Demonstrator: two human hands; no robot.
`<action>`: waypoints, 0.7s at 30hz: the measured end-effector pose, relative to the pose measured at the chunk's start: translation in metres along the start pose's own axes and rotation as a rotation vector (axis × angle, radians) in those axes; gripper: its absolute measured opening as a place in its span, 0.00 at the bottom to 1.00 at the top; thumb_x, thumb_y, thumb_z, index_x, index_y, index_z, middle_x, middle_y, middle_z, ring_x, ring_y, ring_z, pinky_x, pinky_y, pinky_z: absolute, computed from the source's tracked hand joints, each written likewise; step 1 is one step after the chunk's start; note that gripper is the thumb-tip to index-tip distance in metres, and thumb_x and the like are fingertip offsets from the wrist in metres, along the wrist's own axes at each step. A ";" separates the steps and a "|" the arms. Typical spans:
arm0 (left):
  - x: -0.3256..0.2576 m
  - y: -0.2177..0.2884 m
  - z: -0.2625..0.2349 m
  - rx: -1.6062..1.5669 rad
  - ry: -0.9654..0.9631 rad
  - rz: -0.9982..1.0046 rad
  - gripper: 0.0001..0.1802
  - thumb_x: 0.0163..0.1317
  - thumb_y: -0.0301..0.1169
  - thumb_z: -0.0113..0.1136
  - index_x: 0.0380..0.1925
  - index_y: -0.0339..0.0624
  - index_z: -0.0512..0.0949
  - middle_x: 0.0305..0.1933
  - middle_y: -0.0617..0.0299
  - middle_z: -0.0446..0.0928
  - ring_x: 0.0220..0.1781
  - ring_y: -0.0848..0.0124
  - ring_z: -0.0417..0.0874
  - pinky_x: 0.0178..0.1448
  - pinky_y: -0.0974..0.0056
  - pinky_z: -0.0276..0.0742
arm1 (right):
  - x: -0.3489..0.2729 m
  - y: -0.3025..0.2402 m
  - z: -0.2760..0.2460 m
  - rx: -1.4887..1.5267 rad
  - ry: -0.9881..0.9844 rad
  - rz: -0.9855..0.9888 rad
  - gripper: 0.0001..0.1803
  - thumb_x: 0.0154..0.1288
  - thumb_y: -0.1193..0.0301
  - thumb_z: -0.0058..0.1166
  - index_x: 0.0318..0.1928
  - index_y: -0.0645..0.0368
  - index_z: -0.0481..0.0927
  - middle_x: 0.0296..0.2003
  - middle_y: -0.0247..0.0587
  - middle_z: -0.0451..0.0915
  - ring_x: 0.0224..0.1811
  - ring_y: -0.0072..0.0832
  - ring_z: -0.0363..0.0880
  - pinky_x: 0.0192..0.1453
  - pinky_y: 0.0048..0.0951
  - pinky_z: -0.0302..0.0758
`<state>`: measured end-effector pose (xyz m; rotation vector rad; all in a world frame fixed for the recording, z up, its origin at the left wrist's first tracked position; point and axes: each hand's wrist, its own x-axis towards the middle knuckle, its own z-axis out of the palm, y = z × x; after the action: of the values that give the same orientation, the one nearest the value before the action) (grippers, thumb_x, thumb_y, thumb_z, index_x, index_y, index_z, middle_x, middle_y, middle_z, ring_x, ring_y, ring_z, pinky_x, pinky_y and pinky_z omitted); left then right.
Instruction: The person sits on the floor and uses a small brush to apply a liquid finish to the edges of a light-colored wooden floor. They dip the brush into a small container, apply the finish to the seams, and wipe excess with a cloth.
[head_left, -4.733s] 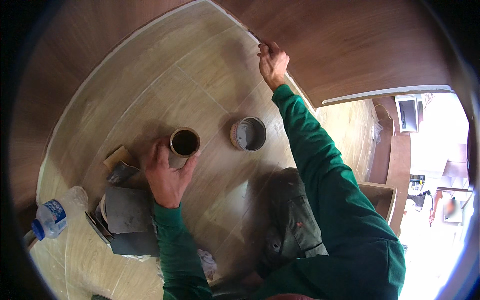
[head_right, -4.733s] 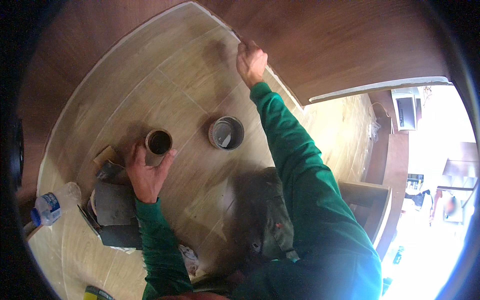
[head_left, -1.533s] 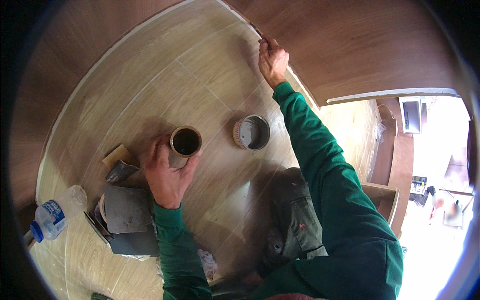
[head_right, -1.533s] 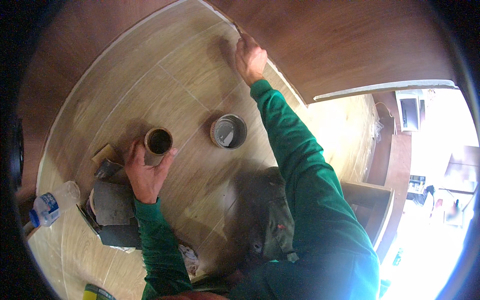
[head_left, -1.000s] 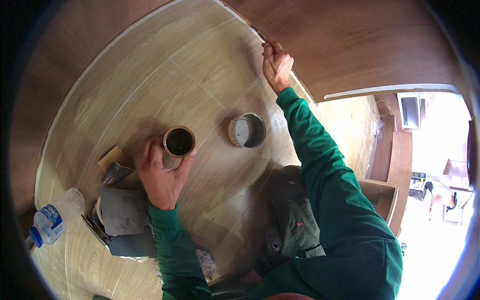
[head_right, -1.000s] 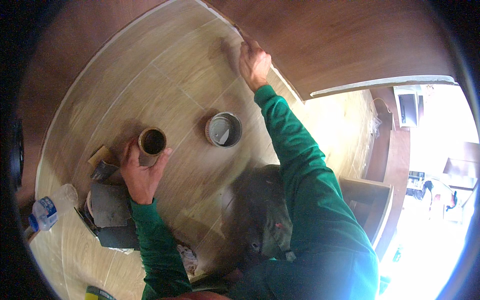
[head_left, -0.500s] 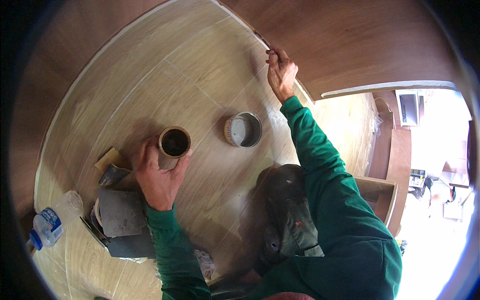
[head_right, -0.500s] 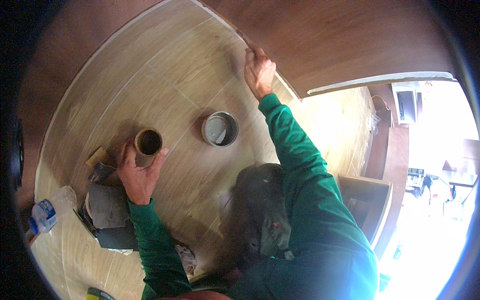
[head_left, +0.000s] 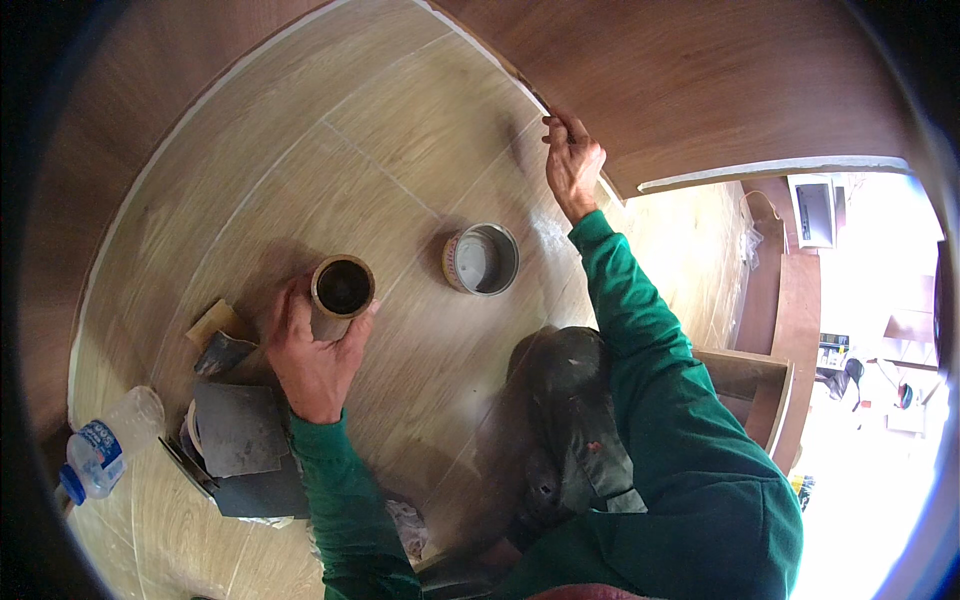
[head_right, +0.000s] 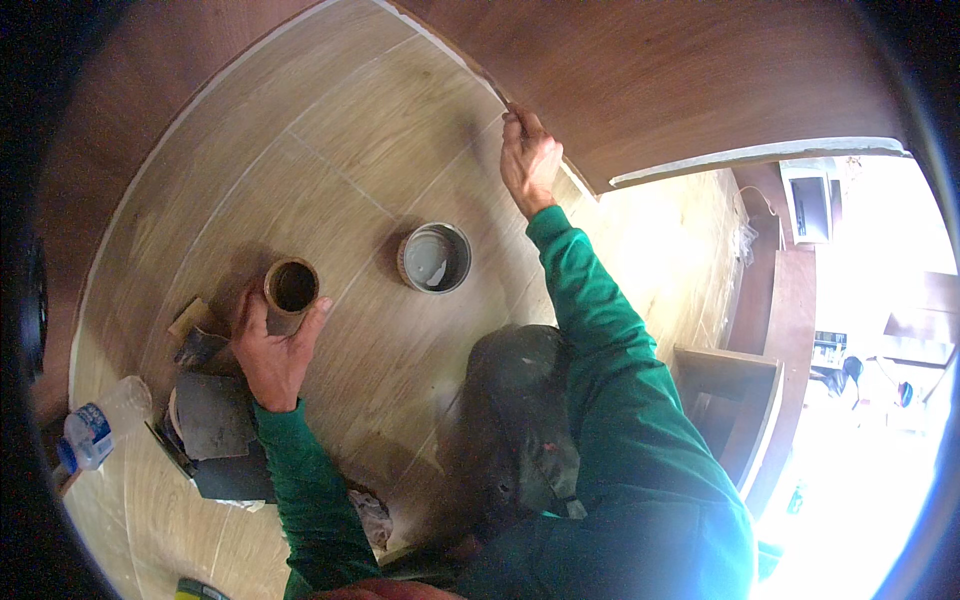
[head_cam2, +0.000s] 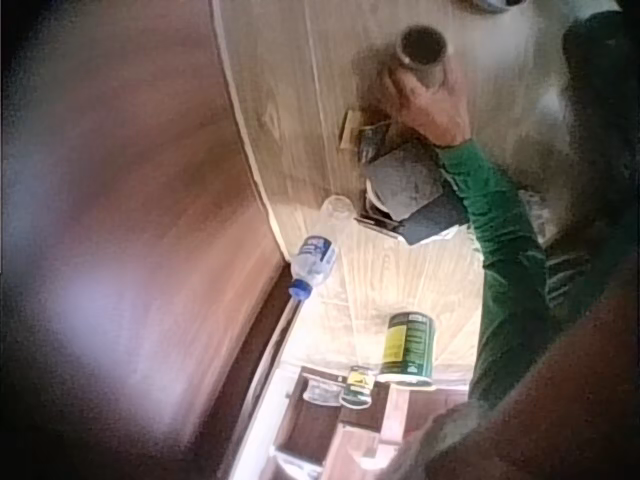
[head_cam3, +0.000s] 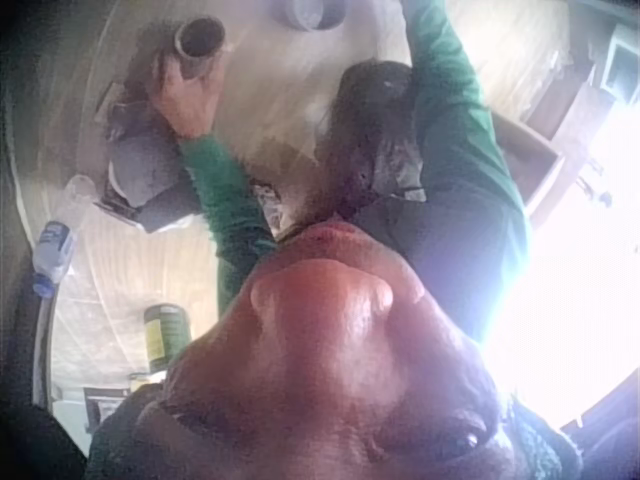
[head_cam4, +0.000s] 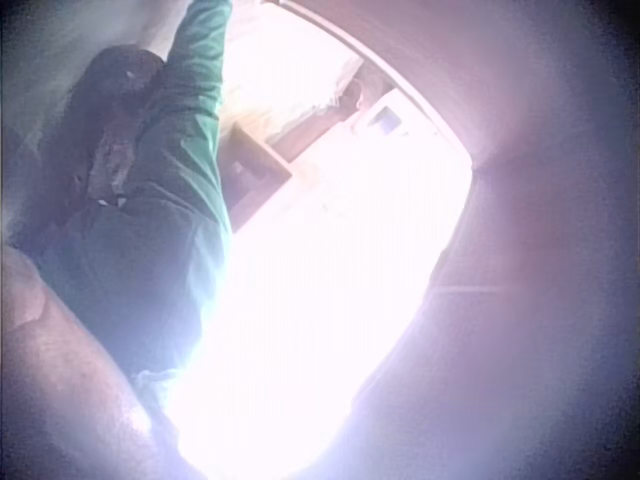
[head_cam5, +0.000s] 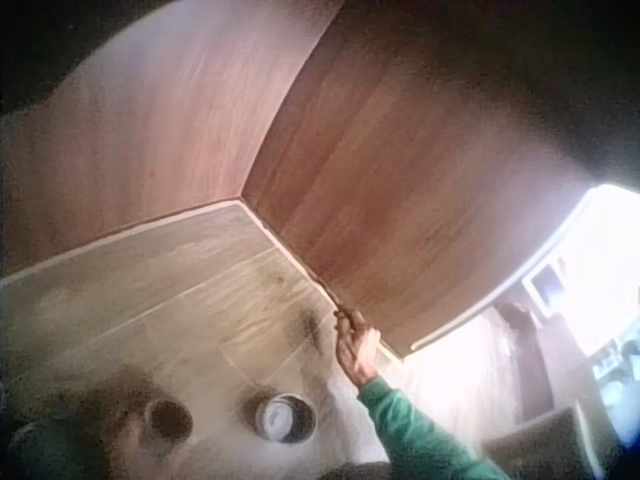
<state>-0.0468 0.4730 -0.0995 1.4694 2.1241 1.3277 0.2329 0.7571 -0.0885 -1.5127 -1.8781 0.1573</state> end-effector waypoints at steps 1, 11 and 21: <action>0.001 0.001 -0.001 0.000 -0.004 0.002 0.33 0.46 0.40 0.82 0.50 0.36 0.81 0.51 0.48 0.82 0.52 0.48 0.85 0.54 0.50 0.81 | -0.001 0.000 -0.002 -0.020 -0.004 -0.007 0.17 0.75 0.66 0.49 0.51 0.62 0.86 0.39 0.45 0.90 0.38 0.29 0.91 0.44 0.31 0.84; 0.002 0.000 0.000 0.035 -0.003 0.019 0.34 0.48 0.42 0.82 0.49 0.29 0.80 0.50 0.43 0.83 0.51 0.47 0.85 0.56 0.51 0.79 | -0.004 -0.014 0.007 -0.071 0.007 -0.071 0.16 0.75 0.65 0.51 0.51 0.61 0.86 0.34 0.47 0.89 0.36 0.32 0.90 0.44 0.34 0.83; -0.001 -0.003 0.002 0.016 -0.020 -0.007 0.33 0.47 0.43 0.82 0.49 0.35 0.80 0.50 0.48 0.82 0.52 0.48 0.85 0.53 0.49 0.81 | 0.010 -0.019 0.025 -0.048 0.046 -0.169 0.16 0.75 0.63 0.51 0.50 0.60 0.86 0.32 0.49 0.88 0.35 0.37 0.90 0.44 0.36 0.83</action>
<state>-0.0475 0.4733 -0.1034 1.4732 2.1304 1.2910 0.2019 0.7681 -0.0931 -1.3694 -1.9741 -0.0004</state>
